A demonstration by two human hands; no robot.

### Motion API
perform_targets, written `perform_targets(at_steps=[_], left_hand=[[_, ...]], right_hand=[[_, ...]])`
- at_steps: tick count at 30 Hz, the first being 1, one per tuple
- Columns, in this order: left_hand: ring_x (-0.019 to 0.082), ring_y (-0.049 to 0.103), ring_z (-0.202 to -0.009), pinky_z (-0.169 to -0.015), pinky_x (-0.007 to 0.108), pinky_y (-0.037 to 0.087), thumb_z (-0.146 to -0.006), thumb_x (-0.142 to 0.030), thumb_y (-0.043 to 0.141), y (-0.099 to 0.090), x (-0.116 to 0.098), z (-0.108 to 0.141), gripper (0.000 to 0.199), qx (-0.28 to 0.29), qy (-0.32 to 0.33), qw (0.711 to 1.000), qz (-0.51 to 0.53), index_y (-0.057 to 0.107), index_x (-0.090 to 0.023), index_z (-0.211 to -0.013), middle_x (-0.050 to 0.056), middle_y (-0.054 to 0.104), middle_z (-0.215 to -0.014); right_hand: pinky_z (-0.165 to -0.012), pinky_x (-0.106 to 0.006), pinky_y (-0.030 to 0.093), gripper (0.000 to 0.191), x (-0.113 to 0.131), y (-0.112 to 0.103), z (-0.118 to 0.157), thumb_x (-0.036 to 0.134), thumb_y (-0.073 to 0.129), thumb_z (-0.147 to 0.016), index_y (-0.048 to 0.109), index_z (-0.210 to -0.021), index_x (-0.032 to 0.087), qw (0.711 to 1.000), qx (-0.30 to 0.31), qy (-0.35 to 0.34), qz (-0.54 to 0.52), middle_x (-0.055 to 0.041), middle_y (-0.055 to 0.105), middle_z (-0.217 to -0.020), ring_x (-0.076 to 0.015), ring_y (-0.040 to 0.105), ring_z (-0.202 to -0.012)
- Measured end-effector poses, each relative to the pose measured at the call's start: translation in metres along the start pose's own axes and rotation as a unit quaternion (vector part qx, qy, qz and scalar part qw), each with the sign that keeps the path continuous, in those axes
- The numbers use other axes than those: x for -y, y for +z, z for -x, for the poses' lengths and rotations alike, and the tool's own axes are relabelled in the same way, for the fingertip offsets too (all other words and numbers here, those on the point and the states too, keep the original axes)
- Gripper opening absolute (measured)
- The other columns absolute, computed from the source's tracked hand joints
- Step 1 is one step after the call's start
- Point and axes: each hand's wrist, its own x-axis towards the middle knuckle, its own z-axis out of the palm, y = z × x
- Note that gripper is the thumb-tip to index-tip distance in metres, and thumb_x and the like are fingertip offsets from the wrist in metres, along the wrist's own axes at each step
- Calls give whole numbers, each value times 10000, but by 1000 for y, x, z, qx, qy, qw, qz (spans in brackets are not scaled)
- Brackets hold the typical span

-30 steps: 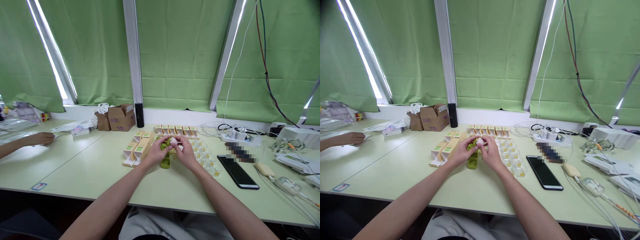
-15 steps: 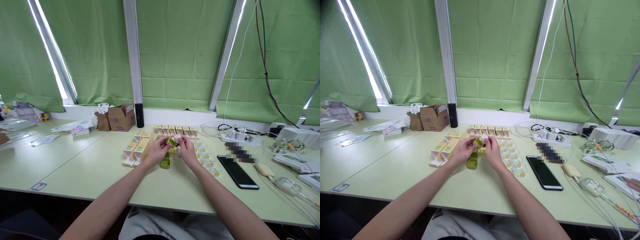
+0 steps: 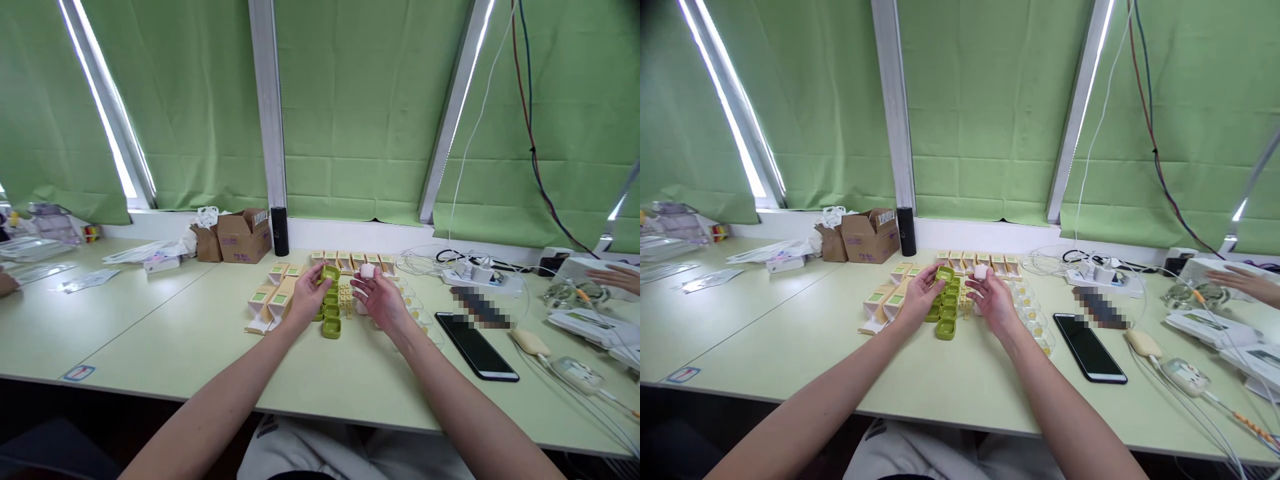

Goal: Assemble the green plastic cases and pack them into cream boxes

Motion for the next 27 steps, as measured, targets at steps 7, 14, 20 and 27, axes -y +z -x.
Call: perform_targets(at_steps=[7,14,20,27], left_hand=[[296,662,-1304,-1133,464,539,-819,-459,846,-1,-1,1,658,-13,-2,1000,2,627,-144,-1354,179,697,-1376],[287,678,-1275,-1119,463,551,-845,-445,827,0,-2,2,635,-15,9,1000,-14,618,-146,-1364,178,702,-1363],[286,681,-1269,-1098,449,568,-859,-455,813,0,1,3,630,-14,18,999,-25,615,-146,-1371,174,702,-1360],[284,703,-1220,-1055,445,599,-854,-433,820,3,-3,5,625,-12,10,1000,-26,621,-140,-1370,174,717,-1314]], right_hand=[[-716,-339,603,501,24,4,7,493,955,-668,683,-1016,258,995,23,-64,77,-27,776,-948,-214,739,-855],[-764,-335,601,497,38,-7,15,414,955,-649,764,-1073,239,976,51,-106,182,-14,749,-906,-178,668,-813],[-766,-352,582,469,34,-29,17,293,838,-718,764,-1179,246,914,62,-168,363,-73,721,-1202,-193,660,-884],[-857,-419,565,404,23,-35,33,72,643,-762,697,-1123,246,749,118,-259,598,-74,689,-1151,-252,659,-993]])
